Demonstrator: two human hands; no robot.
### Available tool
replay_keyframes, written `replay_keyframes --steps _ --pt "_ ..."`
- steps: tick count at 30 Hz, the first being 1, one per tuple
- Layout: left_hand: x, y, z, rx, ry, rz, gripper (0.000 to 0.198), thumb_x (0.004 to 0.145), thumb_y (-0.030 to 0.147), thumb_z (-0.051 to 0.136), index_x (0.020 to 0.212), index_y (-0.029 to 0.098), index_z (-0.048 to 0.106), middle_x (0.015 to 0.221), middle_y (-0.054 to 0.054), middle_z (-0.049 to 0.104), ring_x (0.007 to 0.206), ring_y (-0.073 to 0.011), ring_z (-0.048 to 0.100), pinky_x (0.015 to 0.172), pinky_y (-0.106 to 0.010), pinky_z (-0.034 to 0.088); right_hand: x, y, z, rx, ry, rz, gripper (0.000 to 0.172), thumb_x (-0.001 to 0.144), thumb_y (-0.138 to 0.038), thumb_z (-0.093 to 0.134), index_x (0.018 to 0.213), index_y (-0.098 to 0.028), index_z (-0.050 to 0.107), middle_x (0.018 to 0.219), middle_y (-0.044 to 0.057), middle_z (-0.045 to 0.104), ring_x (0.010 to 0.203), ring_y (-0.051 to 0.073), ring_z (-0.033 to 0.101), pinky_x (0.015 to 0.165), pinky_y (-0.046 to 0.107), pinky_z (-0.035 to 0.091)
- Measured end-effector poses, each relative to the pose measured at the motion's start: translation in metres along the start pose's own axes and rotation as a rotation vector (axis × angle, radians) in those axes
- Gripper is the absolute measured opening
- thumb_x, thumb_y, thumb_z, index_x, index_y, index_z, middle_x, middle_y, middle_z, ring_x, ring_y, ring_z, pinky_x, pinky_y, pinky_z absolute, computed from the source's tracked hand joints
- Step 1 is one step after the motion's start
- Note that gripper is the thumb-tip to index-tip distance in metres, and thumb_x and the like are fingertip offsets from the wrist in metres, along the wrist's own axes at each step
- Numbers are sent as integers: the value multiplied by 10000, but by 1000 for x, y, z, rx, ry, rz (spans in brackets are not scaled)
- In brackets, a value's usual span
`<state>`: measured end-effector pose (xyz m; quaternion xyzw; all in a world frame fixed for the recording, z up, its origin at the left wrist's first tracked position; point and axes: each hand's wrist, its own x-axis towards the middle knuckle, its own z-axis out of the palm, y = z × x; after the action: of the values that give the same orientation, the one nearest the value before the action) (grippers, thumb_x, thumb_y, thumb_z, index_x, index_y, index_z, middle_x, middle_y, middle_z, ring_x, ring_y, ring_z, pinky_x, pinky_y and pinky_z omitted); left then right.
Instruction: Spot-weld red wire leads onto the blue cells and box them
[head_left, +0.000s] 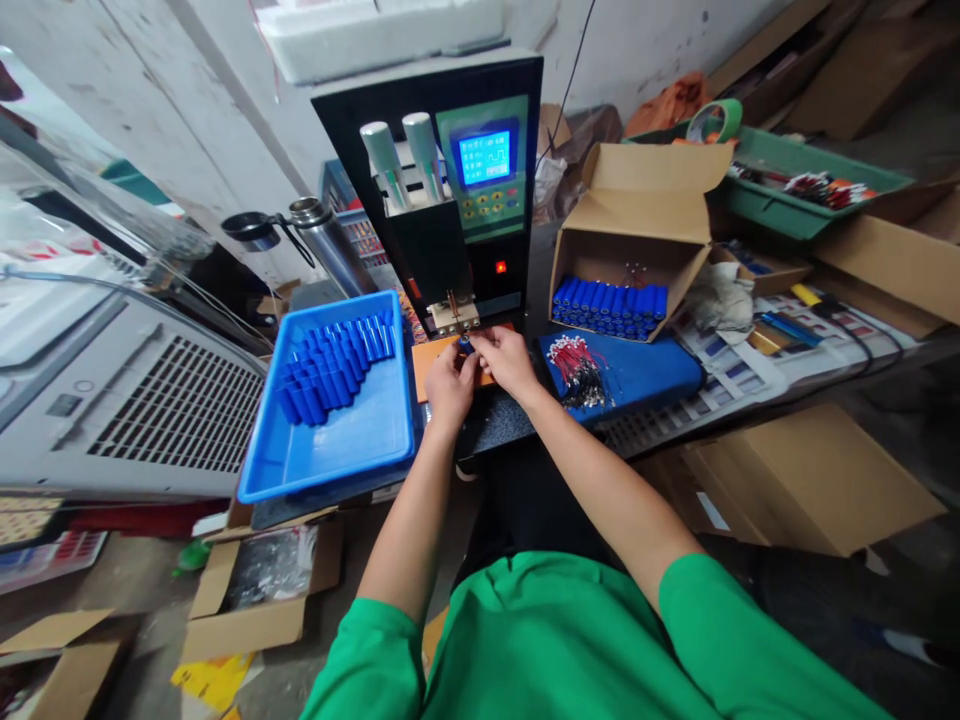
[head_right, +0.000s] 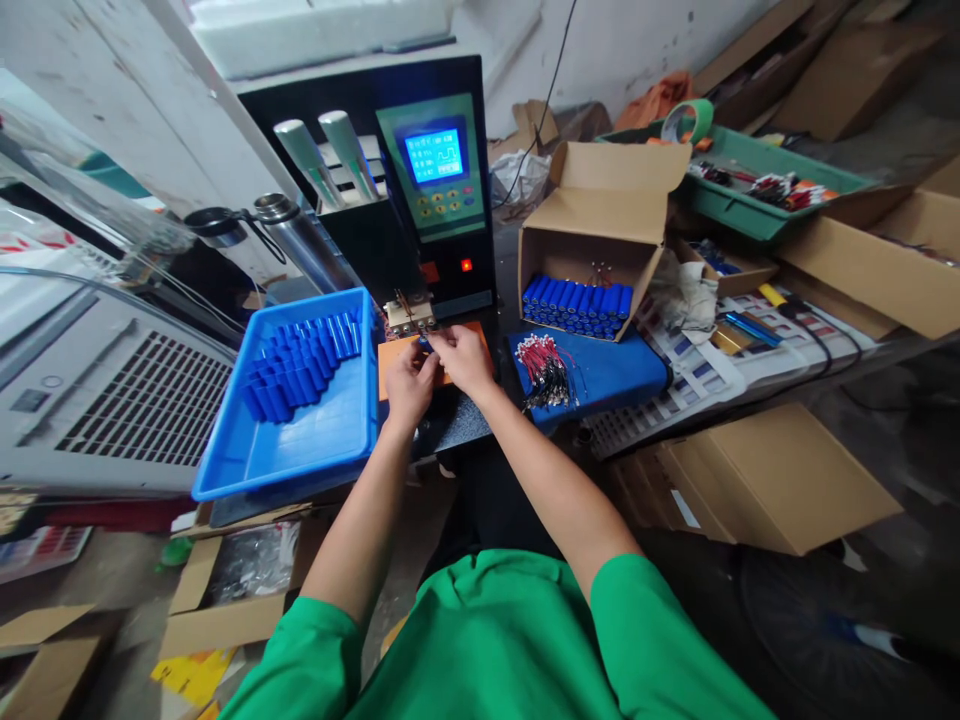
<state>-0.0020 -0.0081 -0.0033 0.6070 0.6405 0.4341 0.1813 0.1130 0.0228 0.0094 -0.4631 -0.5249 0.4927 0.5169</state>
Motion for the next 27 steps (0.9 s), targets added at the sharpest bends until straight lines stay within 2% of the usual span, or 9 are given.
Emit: replay_keyframes --steps 4,9,12,15,17,20,24,27 --pt "-3 -1 1 74 38 37 202 926 363 604 1016 211 702 762 -30 650 707 -172 591 666 -270 407 -18 -8 -4 -189 47 -103 191 863 -374 656 834 -185 660 723 18 682 694 165 644 661 247 486" --pt "-5 -6 2 205 75 123 141 876 320 642 931 197 687 902 -71 675 796 -189 615 689 -269 408 -31 -19 -5 -426 109 -185 185 871 -371 690 826 -192 692 759 55 707 795 206 671 777 285 501" --pt "-2 -6 0 197 52 173 253 868 311 605 1087 207 678 1046 -83 695 881 -199 645 744 -279 449 -31 -21 -8 -426 101 -181 227 923 -371 636 784 -199 689 785 67 727 786 202 671 783 287 506" --pt "3 -5 -2 199 58 183 417 844 443 635 1184 203 652 1067 -84 695 881 -216 660 783 -312 482 -27 -10 -20 -310 117 -138 252 946 -390 598 827 -197 707 766 48 719 732 183 666 744 271 518" --pt "6 -5 -3 184 63 190 424 850 507 623 1148 208 663 978 -69 704 850 -225 663 782 -329 490 -24 0 -38 -223 195 -126 260 938 -408 599 963 -184 727 815 44 722 741 174 674 721 260 528" --pt "7 -3 -6 177 59 222 361 880 522 588 1056 222 683 917 -62 710 841 -237 669 776 -344 490 -22 10 -82 -219 356 -161 353 945 -421 572 1142 -167 718 888 56 717 752 167 672 711 263 546" --pt "7 -1 -5 232 82 236 335 896 513 567 1026 231 692 904 -67 715 853 -255 670 746 -352 470 -17 6 -158 -537 621 -339 359 957 -376 561 1176 -151 737 987 111 685 822 185 653 847 316 553" --pt "8 -2 -4 262 97 250 340 901 513 555 1020 227 698 883 -70 712 855 -263 667 726 -352 454 -5 -2 -203 -789 668 -415 372 985 -317 508 1236 -146 723 1054 138 652 901 208 652 924 342 539"
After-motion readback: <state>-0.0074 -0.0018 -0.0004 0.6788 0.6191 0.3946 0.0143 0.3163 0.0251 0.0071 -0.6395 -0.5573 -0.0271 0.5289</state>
